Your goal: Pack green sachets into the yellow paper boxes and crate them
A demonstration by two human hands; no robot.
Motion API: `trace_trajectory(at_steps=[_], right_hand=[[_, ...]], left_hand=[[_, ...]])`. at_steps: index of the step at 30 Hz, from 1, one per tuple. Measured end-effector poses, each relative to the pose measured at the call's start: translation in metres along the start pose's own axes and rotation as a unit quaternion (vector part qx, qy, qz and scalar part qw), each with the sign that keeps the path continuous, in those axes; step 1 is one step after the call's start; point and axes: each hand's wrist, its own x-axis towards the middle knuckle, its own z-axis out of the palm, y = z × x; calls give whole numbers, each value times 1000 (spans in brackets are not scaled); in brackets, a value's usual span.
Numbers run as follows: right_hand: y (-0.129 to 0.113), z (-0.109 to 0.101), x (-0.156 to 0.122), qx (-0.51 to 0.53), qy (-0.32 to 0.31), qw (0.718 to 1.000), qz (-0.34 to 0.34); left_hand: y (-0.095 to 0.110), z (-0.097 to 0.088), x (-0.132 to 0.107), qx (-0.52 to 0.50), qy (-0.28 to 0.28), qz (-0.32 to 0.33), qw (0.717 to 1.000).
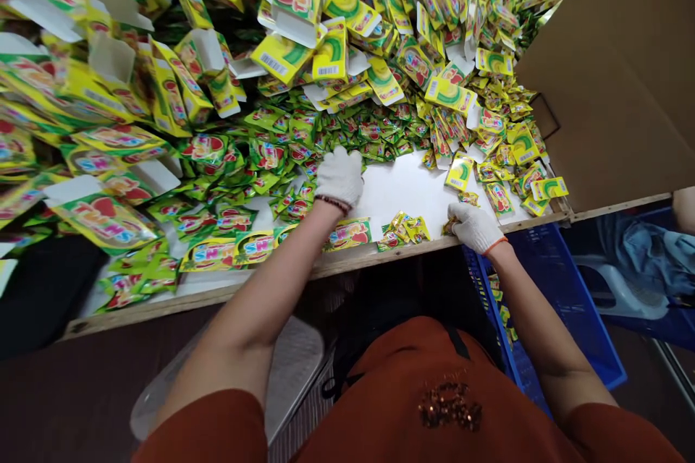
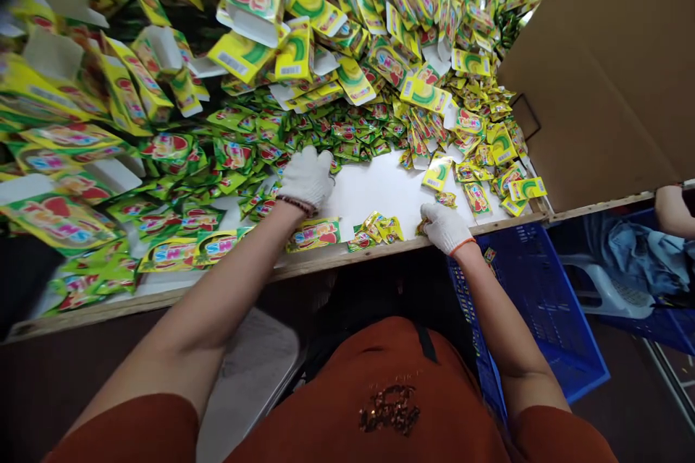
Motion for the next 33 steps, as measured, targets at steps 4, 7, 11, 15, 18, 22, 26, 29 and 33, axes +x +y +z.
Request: trace_trajectory(at_steps=[4,7,11,15,18,22,26,29,33], right_hand=[[9,9,-7,117,48,991,38],[3,12,-11,244,92,963,65],[-28,2,-11,387,107,916,7],[-55,-5,-3,480,82,870,-70],[-57,-1,2,467,66,881,-45],[-53,9,0,455,107,884,-1],[-59,15,-4,511,86,855,-6],[-61,17,-1,509,94,855,35],[-55,15,3,556,114,821,66]], left_hand=[[-17,-3,24,67,-24,3,997],[-13,-6,15,-50,12,16,999],[15,1,-20,-397,-16,12,918],[46,14,-54,-651,-133,-7,747],[52,21,-65,-648,-78,-14,758],[54,29,-67,-582,50,-32,811],[69,38,-69,-605,39,-47,794],[76,35,-70,-566,97,-62,817],[72,19,-68,-521,122,-59,843]])
